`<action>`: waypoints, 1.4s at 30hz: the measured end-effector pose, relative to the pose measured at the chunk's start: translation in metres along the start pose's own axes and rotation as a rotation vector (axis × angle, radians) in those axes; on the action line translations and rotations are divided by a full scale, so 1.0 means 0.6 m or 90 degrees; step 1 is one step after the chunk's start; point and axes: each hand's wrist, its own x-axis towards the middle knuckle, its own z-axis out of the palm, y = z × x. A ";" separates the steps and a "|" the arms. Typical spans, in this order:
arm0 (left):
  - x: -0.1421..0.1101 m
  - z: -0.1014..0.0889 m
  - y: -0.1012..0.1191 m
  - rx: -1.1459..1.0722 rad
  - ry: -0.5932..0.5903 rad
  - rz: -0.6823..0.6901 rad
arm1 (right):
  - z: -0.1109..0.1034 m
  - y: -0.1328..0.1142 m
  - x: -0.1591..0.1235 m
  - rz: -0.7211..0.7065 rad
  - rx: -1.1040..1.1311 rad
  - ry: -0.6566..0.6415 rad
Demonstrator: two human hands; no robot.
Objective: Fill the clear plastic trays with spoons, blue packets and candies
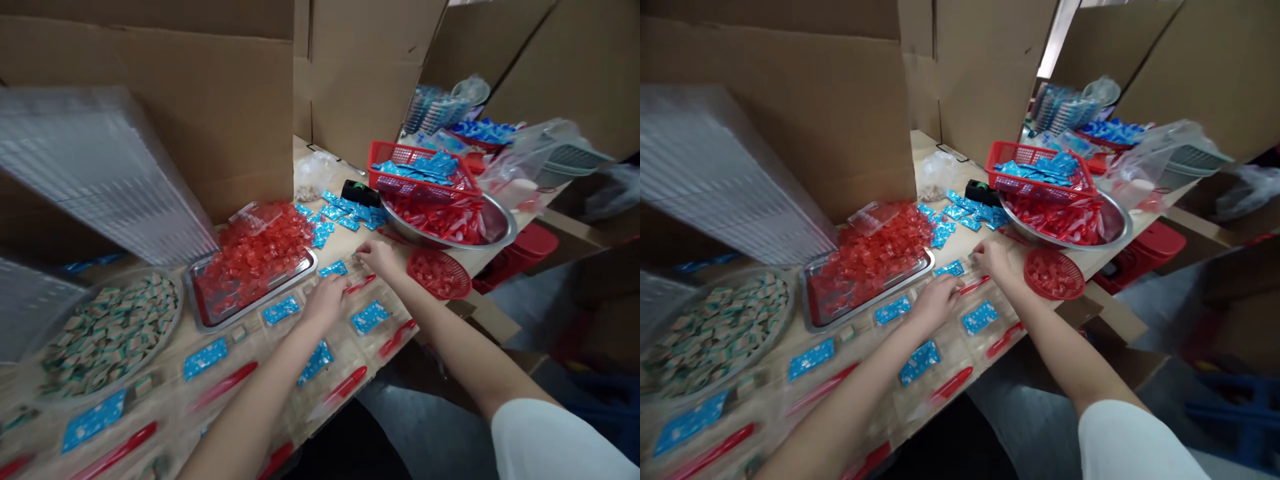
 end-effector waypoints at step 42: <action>0.003 0.011 0.006 0.234 -0.078 -0.061 | -0.014 0.008 0.012 -0.233 -0.263 -0.105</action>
